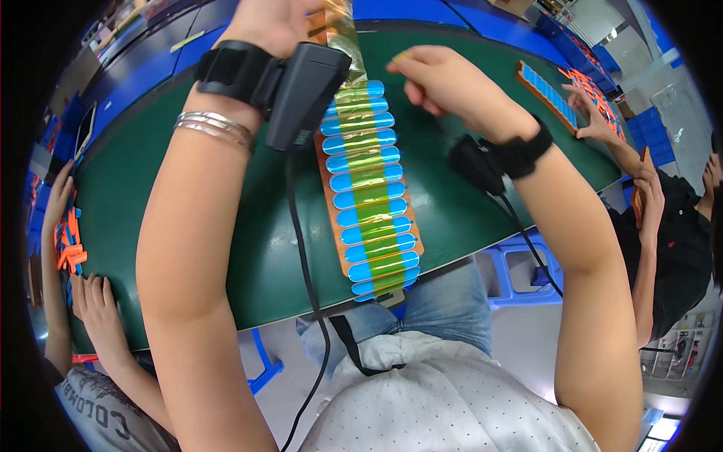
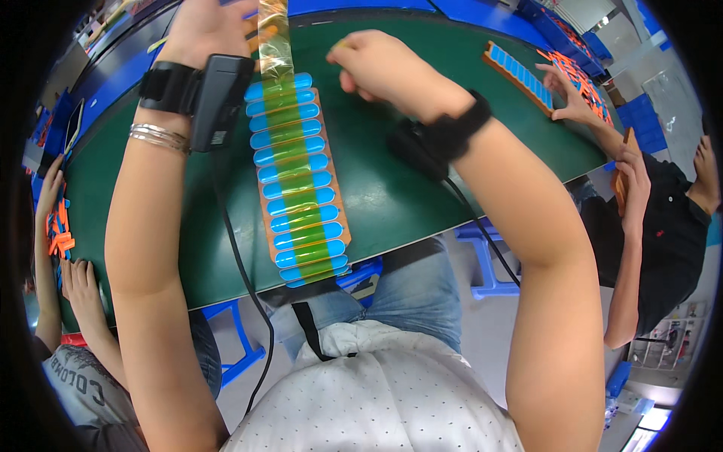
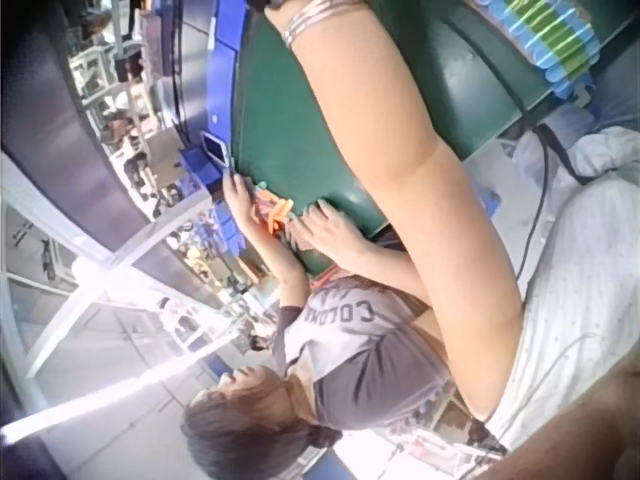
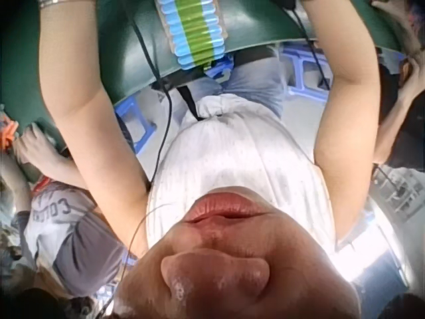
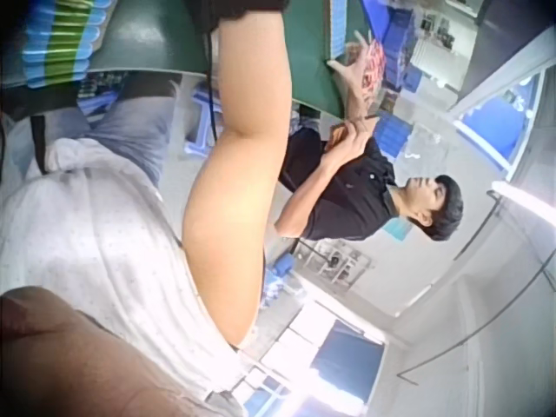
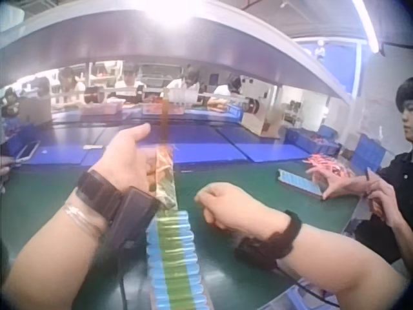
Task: Assembling small blue and green strips onto a brown base and applying adhesive tape in a factory setting.
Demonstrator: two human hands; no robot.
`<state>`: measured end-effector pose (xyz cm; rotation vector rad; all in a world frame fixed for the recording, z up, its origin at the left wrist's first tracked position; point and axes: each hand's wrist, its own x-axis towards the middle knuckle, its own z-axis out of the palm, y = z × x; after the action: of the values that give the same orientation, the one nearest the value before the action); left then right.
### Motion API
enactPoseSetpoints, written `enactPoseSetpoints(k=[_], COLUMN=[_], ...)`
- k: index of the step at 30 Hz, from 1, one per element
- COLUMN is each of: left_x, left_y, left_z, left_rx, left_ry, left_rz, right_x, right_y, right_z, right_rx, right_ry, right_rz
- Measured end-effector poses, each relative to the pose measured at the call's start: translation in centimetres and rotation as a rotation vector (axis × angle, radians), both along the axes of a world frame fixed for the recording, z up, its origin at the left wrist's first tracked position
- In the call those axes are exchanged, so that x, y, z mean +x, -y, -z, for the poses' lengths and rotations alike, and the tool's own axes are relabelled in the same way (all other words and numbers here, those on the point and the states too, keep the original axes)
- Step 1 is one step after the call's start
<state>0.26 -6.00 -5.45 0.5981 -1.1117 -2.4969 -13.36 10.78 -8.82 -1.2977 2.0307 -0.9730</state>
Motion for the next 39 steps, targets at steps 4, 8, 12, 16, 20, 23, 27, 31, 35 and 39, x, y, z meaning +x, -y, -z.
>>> enactPoseSetpoints(k=[4, 8, 12, 16, 20, 23, 27, 31, 35, 39], left_x=[1.4, 5.6, 6.5, 6.3, 5.7, 5.5, 3.2, 2.0, 4.2, 5.6], left_y=[-6.7, -4.0, -4.7, -6.5, -7.4, -6.5, -7.1, -12.6, -8.7, -13.7], left_z=[-9.2, -10.6, -11.5, -11.4, -10.9, -10.4, -9.7, -8.8, -4.1, -1.2], left_rx=[-0.165, -0.408, -0.423, -0.334, -0.264, -0.243, -0.174, -0.184, -0.002, 0.066], left_ry=[-0.137, -0.364, -0.424, -0.38, -0.264, -0.235, -0.169, -0.237, -0.316, -0.276], left_rz=[-0.224, 0.207, 0.295, 0.191, 0.033, 0.106, 0.125, 0.024, 0.362, 0.335], right_x=[-1.9, 1.4, 3.8, 5.7, 4.7, 1.8, 2.9, 3.9, 5.7, 7.5], right_y=[-6.7, -8.2, -2.8, 1.0, 2.5, 0.1, -6.6, -10.2, -11.8, -16.9], right_z=[-2.8, -4.4, -3.5, -1.0, -2.8, -3.3, -5.6, -5.9, -3.4, -0.2], right_rx=[0.299, 0.291, 0.059, -0.029, 0.24, -0.049, -0.483, -0.574, -0.598, -0.467], right_ry=[0.303, 0.657, 0.875, 1.316, 1.085, 1.294, 0.717, 0.496, 0.551, 0.698], right_rz=[-0.153, -0.174, -0.406, -0.462, -0.383, -0.562, -0.399, -0.257, -0.233, -0.238])
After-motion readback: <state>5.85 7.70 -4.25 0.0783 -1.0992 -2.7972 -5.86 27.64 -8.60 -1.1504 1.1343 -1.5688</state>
